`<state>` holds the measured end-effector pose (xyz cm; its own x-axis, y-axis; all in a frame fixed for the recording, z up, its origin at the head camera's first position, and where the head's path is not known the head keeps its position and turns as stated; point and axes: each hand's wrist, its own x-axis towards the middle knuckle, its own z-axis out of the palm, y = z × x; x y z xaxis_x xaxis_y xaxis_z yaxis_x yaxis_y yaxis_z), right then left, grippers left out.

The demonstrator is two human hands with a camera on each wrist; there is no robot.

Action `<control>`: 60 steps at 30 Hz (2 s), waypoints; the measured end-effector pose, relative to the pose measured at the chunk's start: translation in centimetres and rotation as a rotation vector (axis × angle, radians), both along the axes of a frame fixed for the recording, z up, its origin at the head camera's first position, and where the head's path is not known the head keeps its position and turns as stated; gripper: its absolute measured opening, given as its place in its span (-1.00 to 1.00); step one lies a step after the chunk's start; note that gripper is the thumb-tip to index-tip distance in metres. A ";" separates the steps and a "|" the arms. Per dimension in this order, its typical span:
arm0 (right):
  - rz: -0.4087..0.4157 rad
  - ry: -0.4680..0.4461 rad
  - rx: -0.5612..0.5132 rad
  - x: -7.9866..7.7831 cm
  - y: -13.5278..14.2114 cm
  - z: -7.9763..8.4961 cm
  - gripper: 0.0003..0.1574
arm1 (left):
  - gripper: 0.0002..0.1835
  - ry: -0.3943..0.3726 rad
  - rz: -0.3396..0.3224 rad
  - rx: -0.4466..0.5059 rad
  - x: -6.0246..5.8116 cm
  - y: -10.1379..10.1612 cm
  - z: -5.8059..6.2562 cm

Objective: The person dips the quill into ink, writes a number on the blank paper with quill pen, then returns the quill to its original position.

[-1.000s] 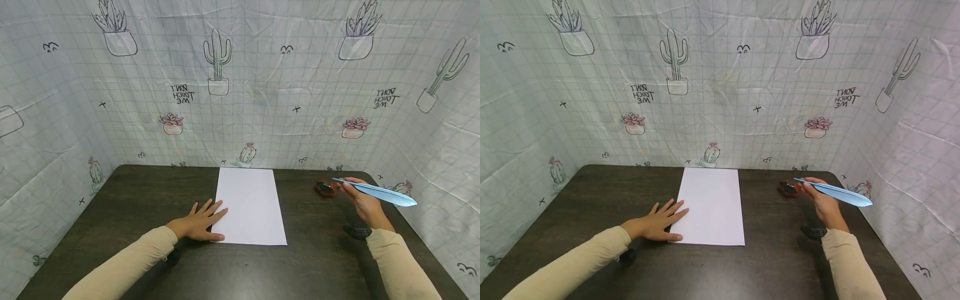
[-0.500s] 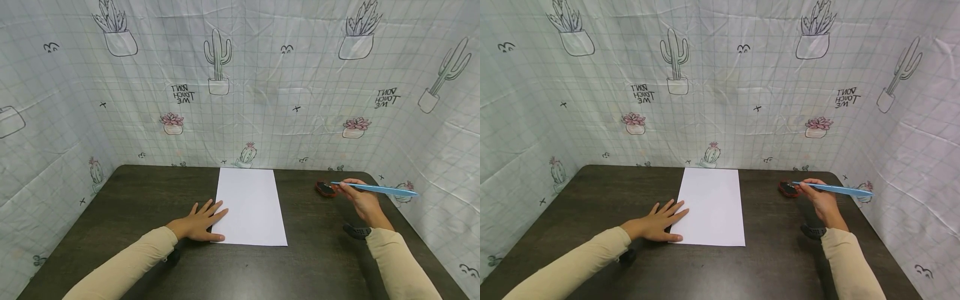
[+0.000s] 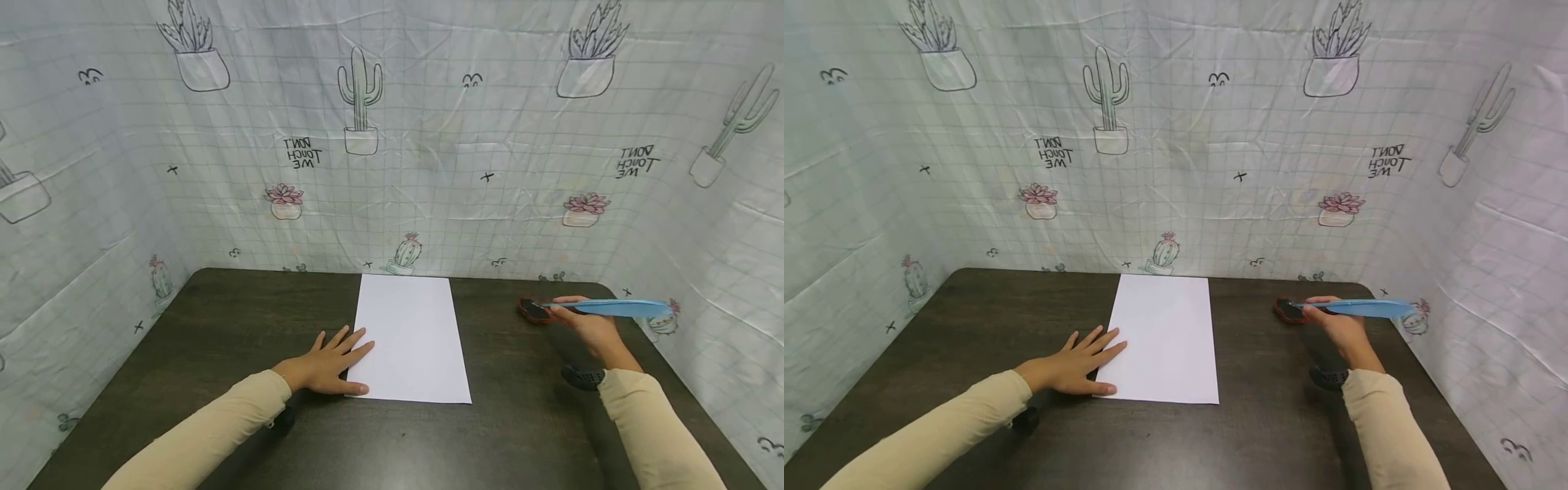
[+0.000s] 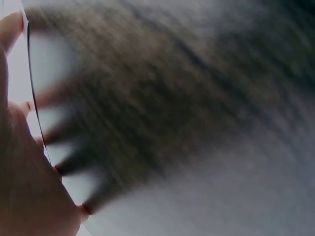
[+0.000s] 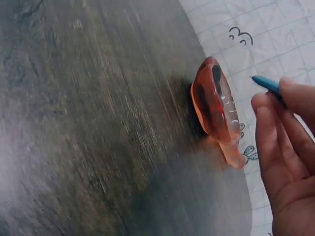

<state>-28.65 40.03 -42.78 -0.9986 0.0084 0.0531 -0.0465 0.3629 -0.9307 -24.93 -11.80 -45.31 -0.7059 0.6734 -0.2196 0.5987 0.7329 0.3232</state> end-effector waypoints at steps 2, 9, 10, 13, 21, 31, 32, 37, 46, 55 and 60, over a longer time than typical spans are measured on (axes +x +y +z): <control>-0.048 -0.015 0.124 0.0 0.0 0.1 -0.46 | -0.09 0.002 0.000 -0.005 -0.1 0.1 0.0; -0.166 -0.061 0.331 -0.4 -0.3 0.1 -0.34 | -0.09 -0.001 0.000 -0.005 0.0 0.1 0.0; -0.171 -0.068 0.334 -0.5 -0.3 0.0 -0.35 | -0.09 -0.001 0.000 -0.005 0.0 0.1 0.0; -0.181 -0.096 0.356 -0.6 -0.5 0.0 -0.37 | -0.09 0.002 -0.001 -0.006 0.0 0.1 -0.1; -0.204 -0.106 0.517 -1.0 -1.1 0.2 -0.41 | -0.08 0.004 -0.005 -0.007 0.0 0.1 -0.1; -0.181 -0.006 0.612 -1.6 -1.5 0.0 -0.53 | -0.08 0.008 -0.007 -0.011 -0.1 0.1 -0.2; -0.179 -0.003 0.618 -1.6 -1.4 0.0 -0.53 | -0.08 0.008 -0.008 -0.012 -0.1 0.1 -0.2; -0.185 -0.020 0.648 -1.9 -1.4 0.0 -0.53 | -0.08 0.007 -0.008 -0.020 -0.1 0.1 -0.1; -0.189 -0.029 0.656 -2.0 -1.4 0.0 -0.53 | -0.08 0.009 0.000 -0.019 0.1 0.2 0.1; -0.218 -0.034 0.669 -1.8 -1.3 0.1 -0.52 | -0.08 0.003 -0.010 -0.017 0.1 0.4 0.5; -0.221 -0.040 0.662 -1.8 -1.2 0.0 -0.51 | -0.08 0.004 -0.017 -0.014 -0.1 0.5 0.6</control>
